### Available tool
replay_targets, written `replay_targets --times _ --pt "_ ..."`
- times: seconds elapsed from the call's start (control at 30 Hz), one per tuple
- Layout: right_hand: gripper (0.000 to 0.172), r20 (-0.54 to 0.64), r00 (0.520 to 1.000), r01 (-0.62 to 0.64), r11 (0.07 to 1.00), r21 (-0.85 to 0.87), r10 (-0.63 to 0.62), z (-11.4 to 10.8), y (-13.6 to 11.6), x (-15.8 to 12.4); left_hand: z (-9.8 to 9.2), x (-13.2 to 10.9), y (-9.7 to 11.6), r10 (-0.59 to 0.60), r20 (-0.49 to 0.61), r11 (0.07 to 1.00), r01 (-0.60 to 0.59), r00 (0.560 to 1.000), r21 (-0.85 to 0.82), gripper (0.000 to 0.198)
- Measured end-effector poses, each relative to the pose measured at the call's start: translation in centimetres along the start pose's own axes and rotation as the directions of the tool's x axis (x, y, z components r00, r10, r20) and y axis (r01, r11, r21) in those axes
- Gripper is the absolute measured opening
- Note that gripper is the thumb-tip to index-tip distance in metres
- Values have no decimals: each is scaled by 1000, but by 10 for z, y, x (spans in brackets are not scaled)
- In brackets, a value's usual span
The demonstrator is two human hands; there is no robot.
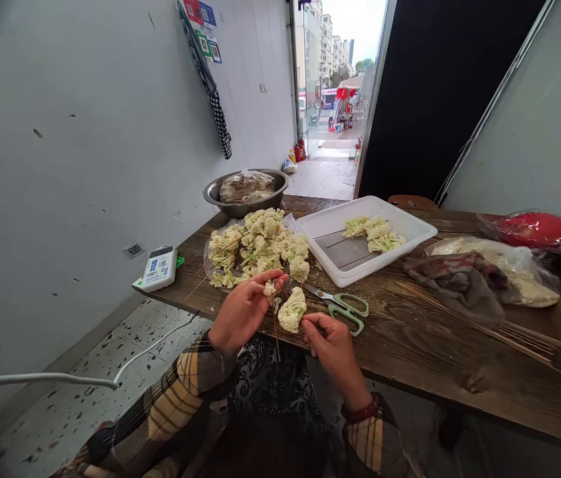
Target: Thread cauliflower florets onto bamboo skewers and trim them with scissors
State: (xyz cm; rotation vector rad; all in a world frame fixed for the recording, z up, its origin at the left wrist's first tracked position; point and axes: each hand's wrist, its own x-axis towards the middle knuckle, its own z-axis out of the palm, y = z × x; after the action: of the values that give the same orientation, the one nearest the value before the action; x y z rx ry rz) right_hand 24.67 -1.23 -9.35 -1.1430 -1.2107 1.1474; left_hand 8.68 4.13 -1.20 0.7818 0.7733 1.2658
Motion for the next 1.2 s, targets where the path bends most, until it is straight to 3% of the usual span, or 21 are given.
replay_targets --times 0.17,0.3,0.63,0.8,0.97,1.07,1.2 --pt "33 28 999 -15 1000 7 15 -1 3 0 1 3 1 -47 24 998 48 999 -30 45" --pt "32 58 998 -13 1000 16 12 -1 3 0 1 6 -2 -80 6 997 79 997 25 38" --pt "37 -20 999 -24 995 99 26 0 2 4 1 4 -16 -75 13 991 73 997 110 18" --pt "35 -28 999 -20 994 104 23 0 2 4 -1 4 -20 -10 -19 964 14 1000 264 23" --pt "35 -35 999 -27 994 108 31 0 2 3 -6 3 -20 78 55 856 -96 995 509 27" --pt "35 -39 999 -28 993 113 32 1 2 3 -9 5 -17 38 23 886 -44 999 462 29" --pt "34 -28 999 -13 998 63 15 0 4 1 -12 8 -11 -13 -42 972 23 999 234 31"
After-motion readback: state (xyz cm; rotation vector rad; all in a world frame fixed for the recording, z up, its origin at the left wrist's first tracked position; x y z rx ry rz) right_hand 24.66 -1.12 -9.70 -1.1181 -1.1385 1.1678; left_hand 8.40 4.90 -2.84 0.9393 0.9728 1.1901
